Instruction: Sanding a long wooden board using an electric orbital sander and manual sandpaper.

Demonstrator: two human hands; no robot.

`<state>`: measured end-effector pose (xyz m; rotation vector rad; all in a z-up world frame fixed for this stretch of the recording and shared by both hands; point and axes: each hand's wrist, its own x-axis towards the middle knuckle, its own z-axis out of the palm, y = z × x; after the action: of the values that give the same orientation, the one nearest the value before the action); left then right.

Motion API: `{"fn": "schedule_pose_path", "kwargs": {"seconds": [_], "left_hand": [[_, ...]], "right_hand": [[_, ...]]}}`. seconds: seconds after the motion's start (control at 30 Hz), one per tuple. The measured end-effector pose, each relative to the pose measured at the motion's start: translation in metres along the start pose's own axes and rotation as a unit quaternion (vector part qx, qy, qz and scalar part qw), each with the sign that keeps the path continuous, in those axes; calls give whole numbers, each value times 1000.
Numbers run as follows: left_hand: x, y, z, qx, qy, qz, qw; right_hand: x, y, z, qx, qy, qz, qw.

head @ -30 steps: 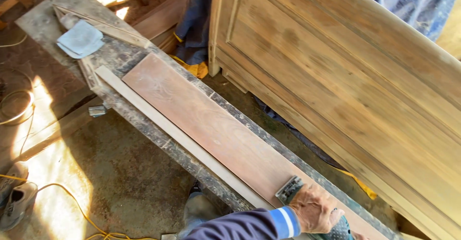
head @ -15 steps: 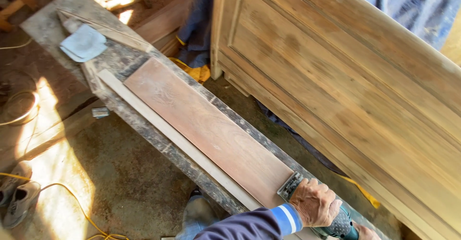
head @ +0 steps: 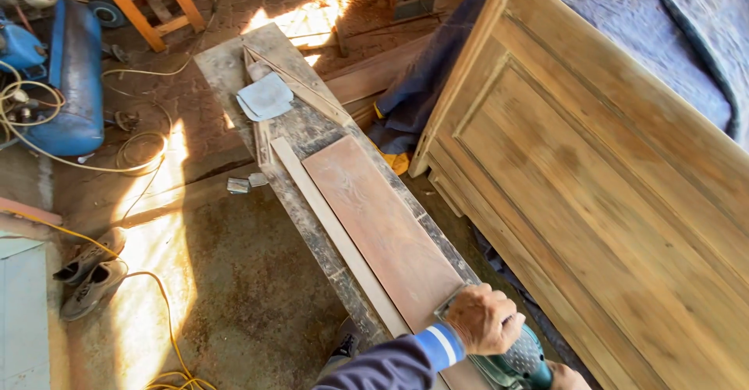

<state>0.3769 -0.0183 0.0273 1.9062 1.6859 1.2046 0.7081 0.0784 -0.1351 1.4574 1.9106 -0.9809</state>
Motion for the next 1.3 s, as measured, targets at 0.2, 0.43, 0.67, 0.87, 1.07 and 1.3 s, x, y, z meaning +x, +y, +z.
{"fn": "schedule_pose_path", "kwargs": {"seconds": [0.2, 0.43, 0.67, 0.87, 1.07, 1.3], "left_hand": [[21, -65, -52, 20, 23, -10, 999], [52, -137, -121, 46, 76, -23, 996], [98, -204, -182, 162, 31, -141, 976], [124, -270, -226, 141, 40, -257, 955], [150, -311, -264, 197, 34, -221, 955], [172, -324, -284, 164, 42, -244, 955]], "right_hand": [[-65, -211, -73, -32, 36, 12, 999], [-83, -356, -112, -44, 111, -36, 992], [-25, -447, -129, -52, 130, -73, 987], [3, -523, -153, -48, 115, -57, 991], [34, -574, -174, -35, 114, -71, 990], [57, -594, -186, -49, 128, -73, 988]]}}
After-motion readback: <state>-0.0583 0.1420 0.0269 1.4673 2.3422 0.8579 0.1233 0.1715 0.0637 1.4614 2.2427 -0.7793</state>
